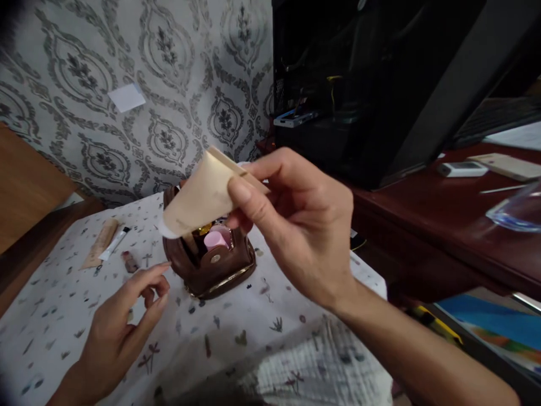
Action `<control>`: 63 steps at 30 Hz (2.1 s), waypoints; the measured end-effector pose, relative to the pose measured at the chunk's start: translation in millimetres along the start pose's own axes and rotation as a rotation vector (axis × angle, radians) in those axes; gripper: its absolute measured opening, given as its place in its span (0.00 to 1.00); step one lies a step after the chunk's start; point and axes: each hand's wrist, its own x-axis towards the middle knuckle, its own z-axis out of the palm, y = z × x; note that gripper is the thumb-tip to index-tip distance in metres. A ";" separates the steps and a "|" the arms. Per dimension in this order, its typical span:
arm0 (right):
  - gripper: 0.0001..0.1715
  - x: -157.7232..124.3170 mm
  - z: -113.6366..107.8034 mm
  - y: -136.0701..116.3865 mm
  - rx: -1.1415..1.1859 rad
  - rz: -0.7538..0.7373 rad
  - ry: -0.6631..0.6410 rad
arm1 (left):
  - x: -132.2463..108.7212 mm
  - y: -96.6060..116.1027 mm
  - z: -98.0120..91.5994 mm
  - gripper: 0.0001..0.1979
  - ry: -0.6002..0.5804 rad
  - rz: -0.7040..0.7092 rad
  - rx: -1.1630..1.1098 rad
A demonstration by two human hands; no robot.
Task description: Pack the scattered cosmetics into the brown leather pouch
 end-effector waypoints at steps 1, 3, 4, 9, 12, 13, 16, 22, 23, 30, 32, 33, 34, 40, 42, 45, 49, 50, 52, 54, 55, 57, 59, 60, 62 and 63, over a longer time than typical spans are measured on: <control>0.07 5.5 -0.6 2.8 -0.031 0.000 -0.012 | 2.1 -0.6 3.0 0.19 -0.008 0.063 0.077; 0.08 14.7 0.4 11.4 -0.100 0.001 -0.093 | 4.1 -2.5 9.5 0.20 -0.010 0.178 0.211; 0.08 18.4 1.6 16.5 -0.130 -0.001 -0.141 | 4.2 -3.9 12.6 0.21 -0.005 0.216 0.265; 0.10 31.9 9.8 40.1 -0.220 -0.008 -0.362 | -1.0 -15.5 22.7 0.22 -0.003 0.257 0.353; 0.09 37.2 14.7 49.0 -0.243 0.027 -0.471 | -6.4 -23.9 27.5 0.25 -0.016 0.243 0.346; 0.09 38.3 16.5 51.6 -0.237 0.039 -0.503 | -8.0 -26.5 29.2 0.26 -0.013 0.244 0.348; 0.11 40.2 21.9 59.4 -0.203 0.060 -0.611 | -11.0 -32.8 33.7 0.28 0.003 0.255 0.362; 0.12 42.5 30.0 75.7 -0.318 0.022 -0.751 | -12.6 -38.5 37.0 0.35 -0.001 0.256 0.362; 0.13 43.7 30.3 77.8 -0.338 0.004 -0.761 | -12.9 -39.0 37.3 0.36 -0.007 0.252 0.364; 0.21 57.8 29.5 76.5 -0.460 -0.073 -0.867 | -14.1 -40.1 39.5 0.38 -0.007 0.267 0.373; 0.21 59.3 30.3 73.6 -0.487 -0.058 -0.877 | -13.6 -39.9 39.5 0.39 0.001 0.273 0.364; 0.21 59.0 30.9 72.4 -0.497 -0.050 -0.869 | -13.4 -39.7 39.3 0.40 0.001 0.276 0.356; 0.20 58.2 31.7 71.4 -0.508 -0.043 -0.851 | -13.2 -39.6 39.1 0.40 0.000 0.278 0.349; 0.11 50.8 38.5 65.6 -0.611 0.107 -0.755 | -12.9 -39.7 40.9 0.40 0.025 0.309 0.366; 0.08 50.8 40.6 63.1 -0.653 0.178 -0.772 | -12.1 -39.9 42.5 0.39 0.038 0.321 0.355; 0.12 52.4 42.6 60.7 -0.700 0.249 -0.815 | -10.2 -39.7 44.1 0.38 0.042 0.315 0.347; 0.11 53.3 44.5 62.2 -0.668 0.265 -0.862 | -10.1 -40.0 45.8 0.38 0.029 0.298 0.336; 0.10 53.1 45.2 63.3 -0.657 0.256 -0.887 | -11.1 -40.5 46.4 0.38 0.024 0.291 0.332; 0.10 52.9 46.7 65.8 -0.642 0.225 -0.956 | -13.8 -41.9 47.6 0.39 0.016 0.278 0.328; 0.10 53.5 47.6 67.7 -0.616 0.179 -1.028 | -16.9 -43.7 48.5 0.39 0.011 0.266 0.324; 0.10 54.1 47.5 68.3 -0.602 0.159 -1.052 | -18.0 -44.5 48.8 0.39 0.009 0.262 0.320; 0.09 55.5 46.3 68.3 -0.587 0.142 -1.070 | -19.2 -46.0 49.1 0.39 0.005 0.259 0.305; 0.08 56.3 43.9 67.3 -0.593 0.154 -1.061 | -19.2 -47.2 49.3 0.39 -0.002 0.261 0.292; 0.07 56.3 42.5 66.4 -0.594 0.160 -1.048 | -19.1 -47.8 49.3 0.39 -0.001 0.263 0.291; 0.04 56.2 39.9 64.4 -0.578 0.163 -1.030 | -19.9 -49.4 49.1 0.38 0.001 0.268 0.290; 0.03 56.2 39.1 63.4 -0.560 0.158 -1.031 | -21.0 -50.6 48.8 0.38 -0.006 0.274 0.296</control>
